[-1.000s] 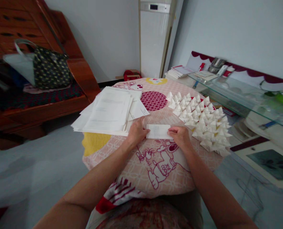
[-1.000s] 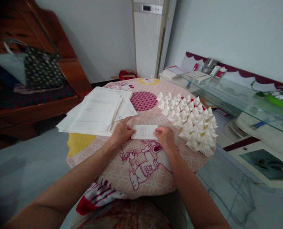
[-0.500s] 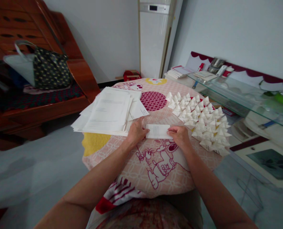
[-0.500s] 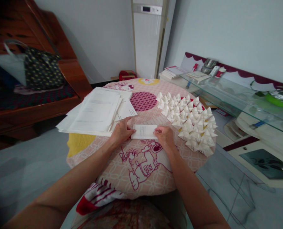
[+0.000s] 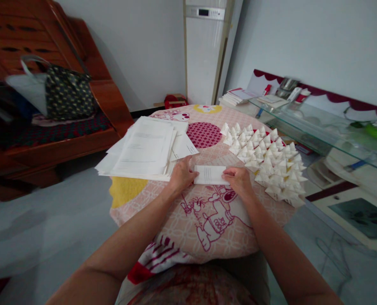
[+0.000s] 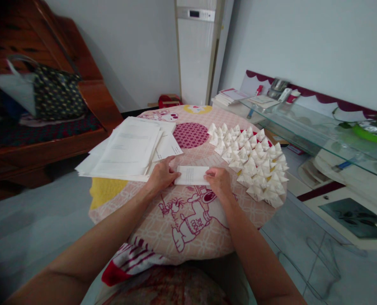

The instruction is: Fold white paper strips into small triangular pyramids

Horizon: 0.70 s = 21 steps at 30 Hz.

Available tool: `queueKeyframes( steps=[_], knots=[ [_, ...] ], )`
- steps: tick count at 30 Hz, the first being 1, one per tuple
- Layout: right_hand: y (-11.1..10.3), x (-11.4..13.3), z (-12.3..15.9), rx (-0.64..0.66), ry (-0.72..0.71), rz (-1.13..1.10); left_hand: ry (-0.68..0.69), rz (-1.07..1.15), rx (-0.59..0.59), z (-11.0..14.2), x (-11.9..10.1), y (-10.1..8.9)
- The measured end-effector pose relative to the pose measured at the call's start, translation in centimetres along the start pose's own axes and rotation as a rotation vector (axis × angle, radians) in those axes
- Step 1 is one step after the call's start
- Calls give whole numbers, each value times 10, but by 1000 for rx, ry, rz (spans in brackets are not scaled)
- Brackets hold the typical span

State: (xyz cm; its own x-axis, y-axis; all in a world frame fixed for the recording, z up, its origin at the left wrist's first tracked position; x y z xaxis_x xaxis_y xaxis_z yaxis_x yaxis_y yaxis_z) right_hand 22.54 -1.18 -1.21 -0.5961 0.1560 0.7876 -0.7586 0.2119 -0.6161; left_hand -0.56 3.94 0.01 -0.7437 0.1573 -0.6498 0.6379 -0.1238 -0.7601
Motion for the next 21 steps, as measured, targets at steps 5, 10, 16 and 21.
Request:
queueKeyframes(
  steps=[5,10,16,21],
  knots=[
    [1,-2,-1,1,23,24,43,-46,-6,-2,-3,1],
    [1,-1,-3,-4,9,37,189,-119,-41,-10,-7,5],
    [3,-2,-5,0,12,84,669,-24,73,-6,-38,13],
    [2,0,-6,-2,-5,113,706,-70,370,1,-48,29]
  ],
)
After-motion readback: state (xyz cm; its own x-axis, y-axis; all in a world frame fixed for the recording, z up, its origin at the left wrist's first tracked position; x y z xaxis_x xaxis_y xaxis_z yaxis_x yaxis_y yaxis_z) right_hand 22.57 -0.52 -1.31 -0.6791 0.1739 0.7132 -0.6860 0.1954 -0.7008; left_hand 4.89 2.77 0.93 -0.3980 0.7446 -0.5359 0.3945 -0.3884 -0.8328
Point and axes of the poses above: each hand's wrist, its own z-axis away from the middle knuckle, its own y-axis out of the palm, x = y × z, the point moved 9 cm from there along -z, towards the middle knuckle, and after that the axes turned 3 degrees about -z, right-handed, at the moved point
